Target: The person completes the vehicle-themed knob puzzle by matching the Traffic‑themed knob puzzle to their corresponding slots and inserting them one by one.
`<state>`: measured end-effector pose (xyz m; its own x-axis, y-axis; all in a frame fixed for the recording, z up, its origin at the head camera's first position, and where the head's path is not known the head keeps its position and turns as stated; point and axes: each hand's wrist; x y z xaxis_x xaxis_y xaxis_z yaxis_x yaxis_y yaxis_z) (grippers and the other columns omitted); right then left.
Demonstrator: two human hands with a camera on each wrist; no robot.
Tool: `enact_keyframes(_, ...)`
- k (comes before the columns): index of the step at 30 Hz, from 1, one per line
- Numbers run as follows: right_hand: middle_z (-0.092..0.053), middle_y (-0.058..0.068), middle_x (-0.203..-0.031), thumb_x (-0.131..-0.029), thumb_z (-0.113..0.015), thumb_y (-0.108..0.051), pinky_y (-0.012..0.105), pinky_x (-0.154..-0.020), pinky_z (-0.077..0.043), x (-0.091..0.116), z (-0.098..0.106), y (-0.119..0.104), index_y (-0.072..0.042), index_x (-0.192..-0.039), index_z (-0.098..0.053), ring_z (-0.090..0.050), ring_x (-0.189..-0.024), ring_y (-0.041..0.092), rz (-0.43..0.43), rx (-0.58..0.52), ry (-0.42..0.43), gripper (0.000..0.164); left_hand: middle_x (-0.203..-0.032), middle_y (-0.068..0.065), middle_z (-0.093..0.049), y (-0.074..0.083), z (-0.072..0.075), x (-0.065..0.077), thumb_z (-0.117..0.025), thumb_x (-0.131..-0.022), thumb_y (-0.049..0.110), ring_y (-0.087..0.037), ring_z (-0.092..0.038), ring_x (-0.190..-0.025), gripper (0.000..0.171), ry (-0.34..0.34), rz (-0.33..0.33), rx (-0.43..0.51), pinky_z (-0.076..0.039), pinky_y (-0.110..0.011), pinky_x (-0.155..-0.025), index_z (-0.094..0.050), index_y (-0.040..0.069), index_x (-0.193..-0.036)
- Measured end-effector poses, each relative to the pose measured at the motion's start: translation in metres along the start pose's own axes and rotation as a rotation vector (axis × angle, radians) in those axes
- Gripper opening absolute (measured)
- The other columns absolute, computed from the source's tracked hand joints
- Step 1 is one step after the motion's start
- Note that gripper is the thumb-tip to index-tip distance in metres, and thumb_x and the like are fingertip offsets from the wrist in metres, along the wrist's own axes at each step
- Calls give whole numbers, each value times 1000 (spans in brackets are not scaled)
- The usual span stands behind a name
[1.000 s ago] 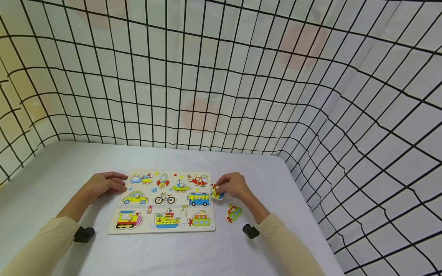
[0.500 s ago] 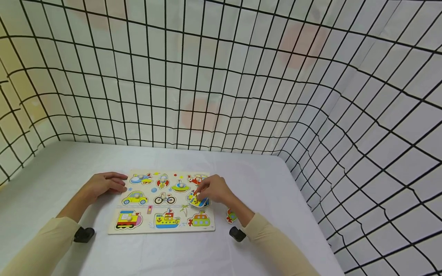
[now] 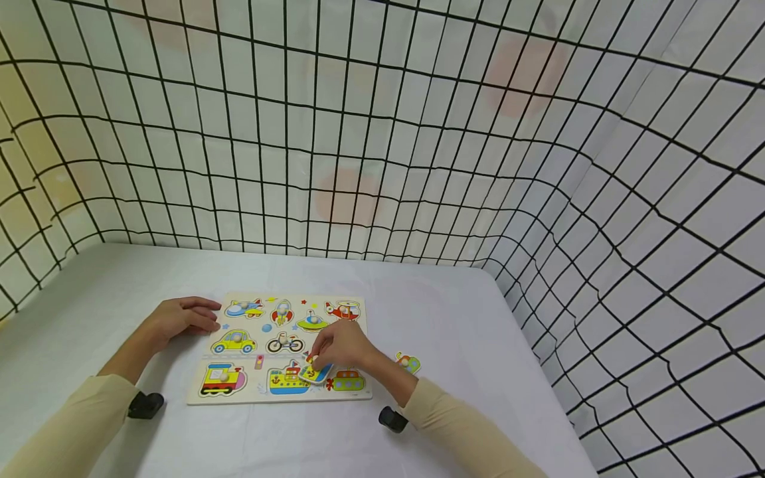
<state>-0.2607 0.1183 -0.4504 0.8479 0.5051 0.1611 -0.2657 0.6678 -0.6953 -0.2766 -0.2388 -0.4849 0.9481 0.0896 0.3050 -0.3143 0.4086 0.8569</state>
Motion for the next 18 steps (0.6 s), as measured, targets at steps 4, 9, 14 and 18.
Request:
enact_keyframes(4, -71, -7, -68, -75, -87, -15, 23, -63, -46, 0, -7, -5, -17, -79, -76, -63, -66, 7, 16, 0, -12, 12, -99, -2, -78, 0, 0, 0, -82, -81, 21, -21, -65, -94, 61, 2, 4, 3, -49, -25, -73, -61, 3, -137)
enact_keyframes(9, -71, -8, -68, -74, -87, -12, 22, -63, -46, 0, -15, -9, -16, -78, -76, -64, -66, 6, 39, -17, -26, 13, -98, -1, -78, 0, -1, 0, -81, -82, 20, -22, -64, -98, 60, 4, 8, 1, -48, -26, -75, -61, 4, -136)
enact_keyframes(14, -71, -10, -67, -74, -88, -14, 21, -61, -45, 0, -20, -12, -19, -76, -76, -64, -67, 5, 53, 11, -28, 13, -97, -1, -78, 0, -1, -1, -81, -82, 21, -24, -64, -100, 60, 5, 8, 0, -48, -26, -75, -61, 4, -136)
enact_keyframes(18, -70, -9, -67, -74, -88, -13, 21, -60, -44, 0, -22, -15, -18, -77, -76, -63, -67, 5, 49, 11, -24, 13, -97, -2, -78, 0, 0, 0, -81, -82, 20, -23, -64, -98, 60, 8, 5, -1, -48, -26, -74, -61, 3, -136)
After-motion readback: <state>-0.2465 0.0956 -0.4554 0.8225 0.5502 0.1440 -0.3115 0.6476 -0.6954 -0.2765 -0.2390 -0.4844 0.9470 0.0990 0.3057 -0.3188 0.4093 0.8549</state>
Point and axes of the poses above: each hand's wrist, its own x-axis away from the middle knuckle, its own z-axis out of the back of the hand, y = z × x
